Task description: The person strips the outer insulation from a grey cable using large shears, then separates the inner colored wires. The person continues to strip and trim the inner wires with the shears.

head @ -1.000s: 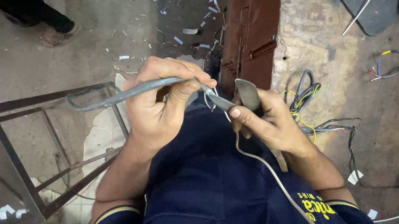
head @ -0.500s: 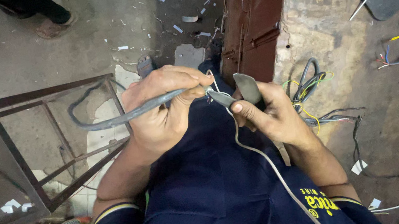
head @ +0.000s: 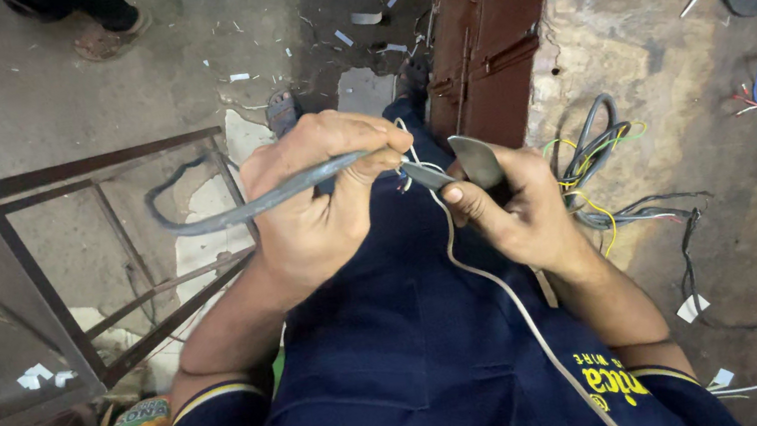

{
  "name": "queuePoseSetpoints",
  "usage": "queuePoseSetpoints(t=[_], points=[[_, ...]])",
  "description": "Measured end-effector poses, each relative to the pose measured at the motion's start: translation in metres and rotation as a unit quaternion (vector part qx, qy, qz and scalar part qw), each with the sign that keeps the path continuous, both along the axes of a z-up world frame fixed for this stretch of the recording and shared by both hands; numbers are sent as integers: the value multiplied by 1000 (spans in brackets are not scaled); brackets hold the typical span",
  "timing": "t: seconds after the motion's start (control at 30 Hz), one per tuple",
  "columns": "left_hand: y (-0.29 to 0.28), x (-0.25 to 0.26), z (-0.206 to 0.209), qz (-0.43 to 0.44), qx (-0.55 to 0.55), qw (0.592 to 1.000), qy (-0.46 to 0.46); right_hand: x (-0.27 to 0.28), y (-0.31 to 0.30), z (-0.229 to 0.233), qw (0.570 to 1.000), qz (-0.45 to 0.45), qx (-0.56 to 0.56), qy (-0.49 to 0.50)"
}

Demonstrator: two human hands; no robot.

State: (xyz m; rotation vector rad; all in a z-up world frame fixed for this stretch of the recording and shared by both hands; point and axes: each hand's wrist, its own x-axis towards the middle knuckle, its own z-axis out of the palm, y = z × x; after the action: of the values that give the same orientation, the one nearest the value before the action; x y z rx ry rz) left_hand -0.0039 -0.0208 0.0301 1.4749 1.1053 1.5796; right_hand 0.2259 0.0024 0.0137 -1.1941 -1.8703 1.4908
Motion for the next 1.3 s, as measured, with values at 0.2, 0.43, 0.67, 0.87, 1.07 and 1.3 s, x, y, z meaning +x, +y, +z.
queuePoseSetpoints(t=[0.2,0.43,0.67,0.87,1.07,1.3], points=[[0,12,-3,11,5,1000,-16,-2,-8,-8,998,-57,-4,27],[3,21,-4,37,-4,999,7,-10,-9,4,976,-60,202,-58],[-2,34,1,48,6,998,33,-23,-9,13,943,-20,304,-134],[-3,31,-4,73,6,997,31,-26,-7,3,929,-9,329,-169],[-2,29,-15,80,-27,996,-10,-32,1,-5,943,0,288,-169],[1,15,-24,-16,-111,978,-175,-20,11,23,975,45,211,-61]])
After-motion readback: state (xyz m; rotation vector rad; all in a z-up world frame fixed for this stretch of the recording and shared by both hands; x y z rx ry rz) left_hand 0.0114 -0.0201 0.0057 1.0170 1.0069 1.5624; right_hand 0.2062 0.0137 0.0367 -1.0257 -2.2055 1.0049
